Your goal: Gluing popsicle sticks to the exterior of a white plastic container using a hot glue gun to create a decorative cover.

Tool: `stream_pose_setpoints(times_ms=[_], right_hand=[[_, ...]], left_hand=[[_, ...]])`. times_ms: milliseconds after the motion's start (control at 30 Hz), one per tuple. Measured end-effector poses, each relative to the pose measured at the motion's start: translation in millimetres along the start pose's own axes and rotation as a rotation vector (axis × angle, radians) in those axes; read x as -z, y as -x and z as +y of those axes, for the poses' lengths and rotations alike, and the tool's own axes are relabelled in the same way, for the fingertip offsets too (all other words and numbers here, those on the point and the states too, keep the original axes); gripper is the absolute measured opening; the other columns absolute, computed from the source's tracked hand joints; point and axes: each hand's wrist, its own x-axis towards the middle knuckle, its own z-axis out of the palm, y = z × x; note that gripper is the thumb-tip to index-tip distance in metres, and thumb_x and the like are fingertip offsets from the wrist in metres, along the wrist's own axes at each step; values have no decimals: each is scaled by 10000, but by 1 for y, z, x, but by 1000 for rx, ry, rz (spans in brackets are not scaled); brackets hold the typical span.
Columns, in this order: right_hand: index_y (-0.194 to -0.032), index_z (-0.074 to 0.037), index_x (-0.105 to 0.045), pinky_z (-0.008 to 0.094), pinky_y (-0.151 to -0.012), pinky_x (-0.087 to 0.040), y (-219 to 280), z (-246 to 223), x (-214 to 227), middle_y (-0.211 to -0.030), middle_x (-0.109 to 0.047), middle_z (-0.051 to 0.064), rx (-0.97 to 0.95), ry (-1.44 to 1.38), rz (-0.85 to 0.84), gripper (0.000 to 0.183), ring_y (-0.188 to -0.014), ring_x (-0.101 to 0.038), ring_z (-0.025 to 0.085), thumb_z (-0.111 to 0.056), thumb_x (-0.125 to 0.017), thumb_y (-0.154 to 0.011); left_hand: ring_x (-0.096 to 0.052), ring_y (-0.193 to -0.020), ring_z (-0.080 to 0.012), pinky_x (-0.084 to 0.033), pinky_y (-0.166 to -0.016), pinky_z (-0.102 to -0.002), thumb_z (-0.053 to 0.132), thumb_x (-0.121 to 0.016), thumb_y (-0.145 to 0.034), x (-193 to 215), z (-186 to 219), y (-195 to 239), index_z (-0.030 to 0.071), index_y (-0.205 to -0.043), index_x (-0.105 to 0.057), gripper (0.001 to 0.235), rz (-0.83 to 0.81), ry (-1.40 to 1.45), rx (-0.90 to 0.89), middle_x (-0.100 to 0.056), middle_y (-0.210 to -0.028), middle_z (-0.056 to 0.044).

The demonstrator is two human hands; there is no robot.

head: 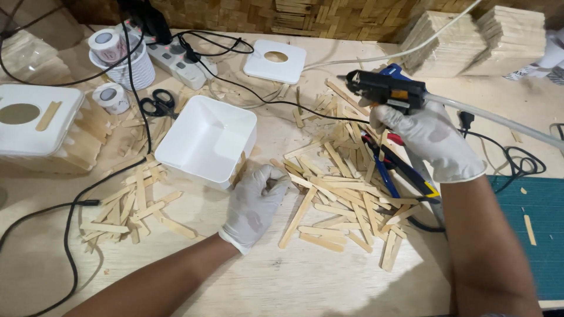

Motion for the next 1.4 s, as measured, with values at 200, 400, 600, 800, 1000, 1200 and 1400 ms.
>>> stream_pose_setpoints(times_ms=[200,400,600,800,1000,1200,1400], right_hand=[[-775,-193,-664,353,-974,-483,-1,-24,-9,-1138,-726,-65,115,-234,28,454,-1073,-656,119,-629,-618,-891],[-1144,-135,-732,242,-567,-583,-33,27,-40,-794,-705,7,-20,-385,274,245,-721,-692,88,-355,-687,-1046],[-1037,-55,-736,277,-606,-588,-42,44,-52,-731,-703,58,77,-394,483,213,-657,-676,127,-201,-853,-936],[-1079,-78,-731,365,-828,-592,-37,15,-44,-895,-772,91,20,-298,488,288,-848,-749,203,-298,-840,-928],[-1066,-99,-722,313,-860,-593,-45,35,-58,-900,-775,74,-3,-445,503,283,-867,-758,162,-256,-876,-888],[-1029,-162,-740,328,-783,-596,-35,14,-51,-867,-776,23,-22,-350,477,325,-827,-761,147,-433,-850,-887],[-992,-62,-755,327,-819,-596,-27,-1,-55,-824,-774,71,-39,-402,555,290,-751,-749,165,-266,-902,-847]], left_hand=[[-554,-1014,-241,-480,-827,-360,205,-682,-937,0,24,-13,154,-992,-700,77,-63,-193,-264,-642,-928,-34],[-686,-891,-241,-528,-832,-403,275,-572,-995,-48,21,-57,121,-1297,-581,339,-39,-563,-394,-671,-878,-57],[-703,-840,-326,-581,-679,-460,278,-597,-954,-109,-17,-129,-2,-1178,-609,359,47,-972,-190,-623,-941,-98],[-672,-1021,-339,-587,-803,-457,297,-678,-906,-111,-26,-174,137,-1170,-713,311,-59,-934,-173,-669,-995,-104],[-682,-1072,-309,-575,-911,-459,297,-726,-883,-118,-27,-185,270,-1258,-719,376,7,-862,-105,-744,-1018,-65],[-709,-1057,-300,-585,-920,-480,307,-730,-867,-101,-13,-179,255,-1250,-657,393,28,-766,29,-772,-971,-52],[-718,-1050,-330,-583,-918,-493,210,-694,-907,-72,-2,-130,213,-1115,-672,209,-24,-531,44,-749,-1006,-69]])
